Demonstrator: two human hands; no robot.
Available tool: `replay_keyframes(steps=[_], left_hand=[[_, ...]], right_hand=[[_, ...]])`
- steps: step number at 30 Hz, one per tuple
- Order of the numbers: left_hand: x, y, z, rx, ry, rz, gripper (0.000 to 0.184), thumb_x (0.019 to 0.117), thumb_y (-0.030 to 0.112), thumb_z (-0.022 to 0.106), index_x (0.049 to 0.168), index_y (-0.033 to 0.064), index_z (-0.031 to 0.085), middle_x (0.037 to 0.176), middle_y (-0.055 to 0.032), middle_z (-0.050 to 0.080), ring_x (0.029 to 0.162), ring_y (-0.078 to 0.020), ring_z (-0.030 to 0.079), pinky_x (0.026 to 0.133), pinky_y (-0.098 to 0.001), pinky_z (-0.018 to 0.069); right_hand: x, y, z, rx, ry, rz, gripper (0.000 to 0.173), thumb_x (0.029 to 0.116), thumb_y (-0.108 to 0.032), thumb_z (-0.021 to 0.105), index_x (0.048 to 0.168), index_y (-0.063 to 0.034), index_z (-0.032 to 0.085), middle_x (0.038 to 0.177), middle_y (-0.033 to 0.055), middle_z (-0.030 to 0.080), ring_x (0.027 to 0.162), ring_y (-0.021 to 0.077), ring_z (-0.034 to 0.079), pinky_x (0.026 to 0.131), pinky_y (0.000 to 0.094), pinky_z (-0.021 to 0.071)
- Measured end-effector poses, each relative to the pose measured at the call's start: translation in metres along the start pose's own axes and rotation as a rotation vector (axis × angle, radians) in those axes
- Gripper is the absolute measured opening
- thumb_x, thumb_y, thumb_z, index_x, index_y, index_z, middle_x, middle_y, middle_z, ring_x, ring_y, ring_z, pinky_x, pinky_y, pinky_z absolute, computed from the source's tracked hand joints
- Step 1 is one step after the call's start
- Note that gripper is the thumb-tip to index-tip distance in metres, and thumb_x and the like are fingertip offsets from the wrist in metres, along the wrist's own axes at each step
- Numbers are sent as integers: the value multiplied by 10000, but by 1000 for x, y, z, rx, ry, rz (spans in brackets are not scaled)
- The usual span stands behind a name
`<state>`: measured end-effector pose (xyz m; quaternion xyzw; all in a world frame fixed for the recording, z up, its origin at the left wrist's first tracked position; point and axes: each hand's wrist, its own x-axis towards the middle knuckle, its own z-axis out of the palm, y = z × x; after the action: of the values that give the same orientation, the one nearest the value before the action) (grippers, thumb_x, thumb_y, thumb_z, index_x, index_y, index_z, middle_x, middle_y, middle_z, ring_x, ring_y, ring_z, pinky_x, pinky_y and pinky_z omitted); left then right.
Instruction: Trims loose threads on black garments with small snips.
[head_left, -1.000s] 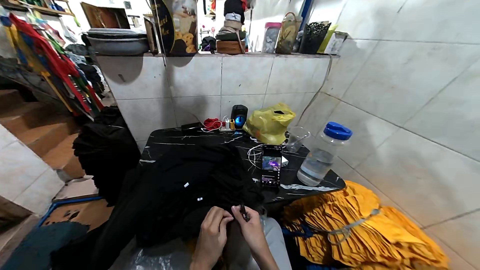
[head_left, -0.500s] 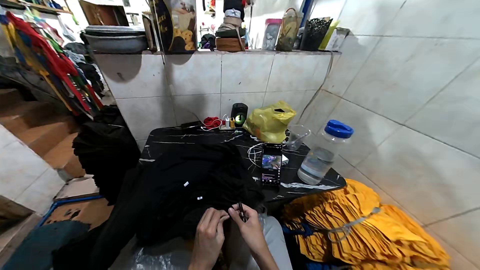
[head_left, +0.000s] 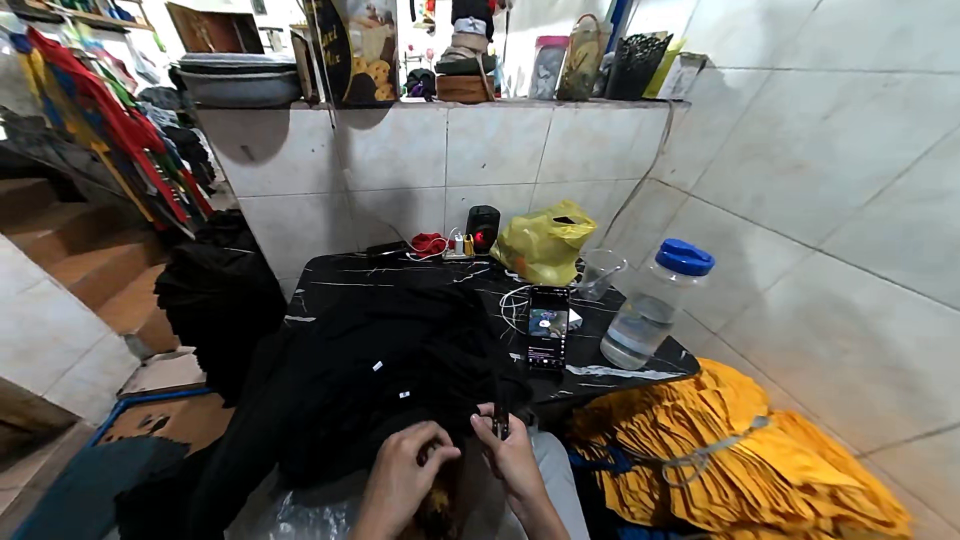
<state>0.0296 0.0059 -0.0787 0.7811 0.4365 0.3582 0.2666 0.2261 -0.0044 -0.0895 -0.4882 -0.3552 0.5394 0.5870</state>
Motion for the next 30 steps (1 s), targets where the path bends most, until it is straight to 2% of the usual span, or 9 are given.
replay_keyframes(steps=[3,6,9,11,14,16,22,25,30], left_hand=[[9,0,6,72,217,50,198,923,349,744,1029,183,764,999,84,728,936,-30,683,861,-238,590],[15,6,18,101,187,34,367,860,376,807,1152,164,743,1100,42,720,1045,-82,670,947,-276,565],[19,11,35,-40,111,-27,470,842,126,783,1292,114,649,1216,-13,698,1120,-108,666,991,-290,554],[21,13,41,-263,110,-46,498,867,49,732,1345,91,596,1240,-28,701,1072,-105,693,933,-294,587],[22,17,34,-596,125,-100,539,877,13,733,1375,41,531,1329,-84,640,1063,-191,712,893,-344,633],[23,17,26,-715,128,-128,573,859,-21,709,1376,14,465,1269,-119,656,1047,-239,713,856,-370,635],[22,10,19,-797,120,-106,489,902,-41,585,1369,-18,441,1227,-138,657,1026,-234,699,852,-356,607],[20,11,21,-816,121,-111,460,908,-49,567,1354,-20,456,1222,-151,667,1055,-255,696,876,-374,603],[21,12,21,-762,153,-95,500,852,-73,636,1326,-17,490,1299,-149,622,1152,-283,670,869,-398,632]], right_hand=[[-1,2,3,-42,-16,-34,146,957,-98,695,1076,-15,685,633,-8,577,455,34,411,411,197,338],[-3,0,6,-135,-9,-94,153,940,-123,728,1043,-12,704,681,7,642,516,59,505,464,214,398],[-5,-4,6,-256,-34,-265,129,904,-133,765,961,-21,735,815,32,713,723,99,665,676,244,565],[-7,-7,4,-271,-41,-375,155,925,-183,759,885,-34,743,809,48,725,754,134,696,717,285,595],[-10,-15,-1,-285,48,-454,266,998,-215,670,806,-33,696,730,44,689,685,132,672,666,272,581],[-7,-16,-8,-322,85,-444,299,1025,-213,622,786,-40,673,706,40,672,661,135,666,640,265,580],[-4,-11,-12,-431,-24,-236,405,1094,-300,491,893,-51,740,768,28,724,713,146,680,694,308,570],[-6,-9,-5,-501,-58,-234,373,1064,-372,554,894,-88,727,744,-10,709,683,111,663,667,292,556],[-9,-9,-3,-459,-113,-298,176,1010,-170,627,895,-44,672,758,17,662,637,81,615,604,220,530]])
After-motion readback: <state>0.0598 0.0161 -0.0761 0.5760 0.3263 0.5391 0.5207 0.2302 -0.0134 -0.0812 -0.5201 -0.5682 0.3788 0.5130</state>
